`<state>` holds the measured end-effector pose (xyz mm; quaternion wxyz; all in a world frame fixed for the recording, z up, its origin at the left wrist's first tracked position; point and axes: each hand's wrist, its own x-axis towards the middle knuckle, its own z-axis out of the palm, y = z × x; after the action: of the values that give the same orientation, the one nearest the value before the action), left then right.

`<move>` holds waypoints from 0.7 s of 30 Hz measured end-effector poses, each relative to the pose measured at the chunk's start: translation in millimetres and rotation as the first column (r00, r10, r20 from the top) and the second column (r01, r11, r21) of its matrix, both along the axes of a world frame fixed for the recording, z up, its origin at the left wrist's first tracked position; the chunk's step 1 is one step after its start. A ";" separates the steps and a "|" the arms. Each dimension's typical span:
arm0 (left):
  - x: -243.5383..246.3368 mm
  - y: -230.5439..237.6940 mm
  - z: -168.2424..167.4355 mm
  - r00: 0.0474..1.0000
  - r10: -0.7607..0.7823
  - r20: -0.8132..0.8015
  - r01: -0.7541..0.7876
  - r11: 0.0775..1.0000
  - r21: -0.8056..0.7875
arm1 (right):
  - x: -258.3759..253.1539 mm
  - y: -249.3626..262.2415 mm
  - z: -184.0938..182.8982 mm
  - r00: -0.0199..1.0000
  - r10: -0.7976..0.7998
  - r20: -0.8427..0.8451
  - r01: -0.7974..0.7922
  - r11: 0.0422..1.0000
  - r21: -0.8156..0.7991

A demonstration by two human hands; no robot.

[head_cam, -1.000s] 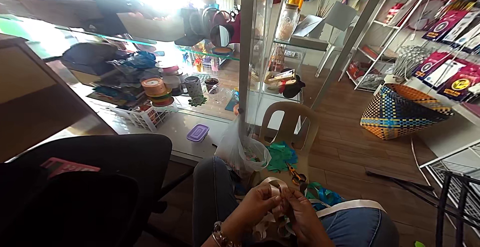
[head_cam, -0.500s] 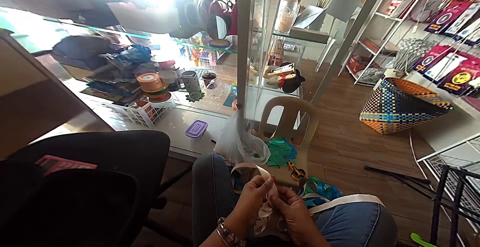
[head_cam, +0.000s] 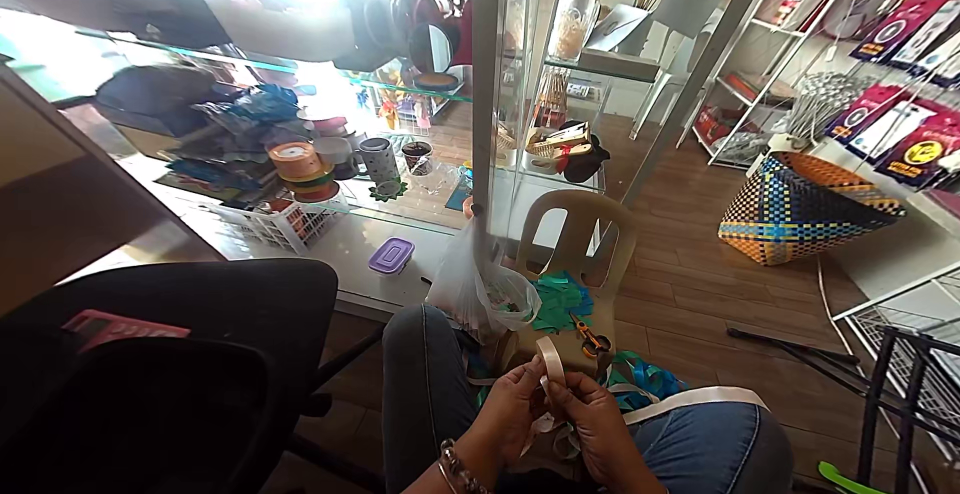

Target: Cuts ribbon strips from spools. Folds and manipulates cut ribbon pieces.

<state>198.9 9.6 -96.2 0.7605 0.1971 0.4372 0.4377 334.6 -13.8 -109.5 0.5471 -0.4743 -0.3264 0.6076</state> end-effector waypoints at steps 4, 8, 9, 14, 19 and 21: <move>-1.3 1.0 -2.1 0.995 0.061 -0.084 -0.053 0.995 0.090 | 1.4 0.4 -0.6 0.997 0.064 0.033 -0.063 0.997 -0.051; -8.9 7.6 7.7 0.983 0.130 -0.131 -0.110 0.983 0.147 | 5.2 0.7 0.0 0.987 0.111 0.115 -0.102 0.992 -0.080; -12.0 10.2 11.9 0.979 0.150 -0.140 -0.124 0.976 0.177 | 7.3 0.4 -0.5 0.983 0.134 0.128 -0.125 0.989 -0.077; -23.5 23.4 29.9 0.955 0.249 -0.160 -0.196 0.937 0.289 | 13.1 -4.3 -3.9 0.971 0.210 0.112 -0.200 0.976 -0.091; -28.9 32.8 46.7 0.934 0.336 -0.121 -0.283 0.902 0.327 | 16.7 -7.8 -2.3 0.953 0.267 0.141 -0.259 0.963 -0.078; -33.1 37.9 51.7 0.919 0.375 -0.120 -0.315 0.883 0.348 | 20.5 -10.6 -4.3 0.930 0.305 0.205 -0.299 0.952 -0.060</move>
<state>165.8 47.5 -44.5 0.5842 0.2766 0.4562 0.6116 355.1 -24.4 -113.9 0.4028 -0.4879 -0.4433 0.6350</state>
